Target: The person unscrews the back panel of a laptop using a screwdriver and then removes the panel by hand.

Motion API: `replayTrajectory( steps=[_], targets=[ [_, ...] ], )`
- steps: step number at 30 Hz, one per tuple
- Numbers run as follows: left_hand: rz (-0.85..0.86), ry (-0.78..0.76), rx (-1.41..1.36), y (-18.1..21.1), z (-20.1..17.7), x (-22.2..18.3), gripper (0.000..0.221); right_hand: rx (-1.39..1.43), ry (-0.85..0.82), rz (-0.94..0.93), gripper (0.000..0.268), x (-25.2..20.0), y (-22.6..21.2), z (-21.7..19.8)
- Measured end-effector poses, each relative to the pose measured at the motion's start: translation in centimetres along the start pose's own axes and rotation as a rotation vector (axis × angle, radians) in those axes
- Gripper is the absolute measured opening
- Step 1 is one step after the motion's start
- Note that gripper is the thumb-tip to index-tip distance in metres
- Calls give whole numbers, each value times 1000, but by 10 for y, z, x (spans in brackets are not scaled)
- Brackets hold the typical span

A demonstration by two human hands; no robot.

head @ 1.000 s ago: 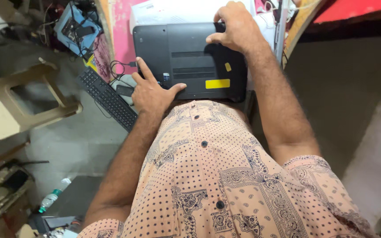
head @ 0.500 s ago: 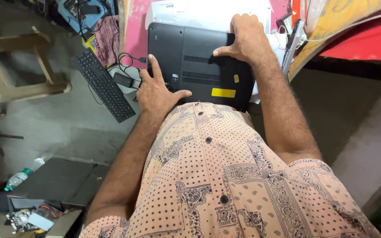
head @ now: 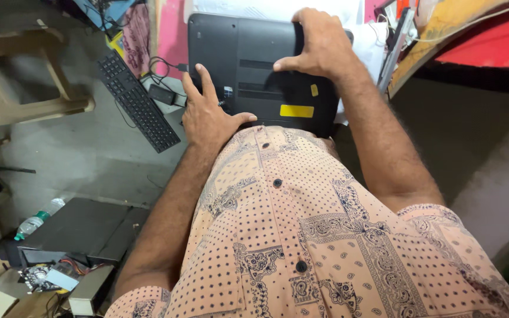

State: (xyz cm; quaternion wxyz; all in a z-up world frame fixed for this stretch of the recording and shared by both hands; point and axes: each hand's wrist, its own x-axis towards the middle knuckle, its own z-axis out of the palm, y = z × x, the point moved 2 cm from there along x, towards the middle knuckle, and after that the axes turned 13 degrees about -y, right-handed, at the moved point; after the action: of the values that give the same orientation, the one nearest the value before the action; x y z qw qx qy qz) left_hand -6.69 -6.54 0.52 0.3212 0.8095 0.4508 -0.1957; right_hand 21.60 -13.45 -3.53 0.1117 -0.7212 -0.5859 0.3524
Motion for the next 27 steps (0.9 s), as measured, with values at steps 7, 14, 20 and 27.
replayTrajectory(
  steps=[7,14,20,27],
  targets=[
    [-48,3,-7,7,5,3,154,-99,51,-12,90,4,0,8],
    [-35,71,29,4,5,2,147,-20,49,46,72,10,8,13],
    [-48,287,-102,-8,9,-13,129,-91,327,-110,39,6,9,26],
    [-202,259,-442,-56,36,-47,80,-163,408,-143,24,27,-28,43]
  ],
)
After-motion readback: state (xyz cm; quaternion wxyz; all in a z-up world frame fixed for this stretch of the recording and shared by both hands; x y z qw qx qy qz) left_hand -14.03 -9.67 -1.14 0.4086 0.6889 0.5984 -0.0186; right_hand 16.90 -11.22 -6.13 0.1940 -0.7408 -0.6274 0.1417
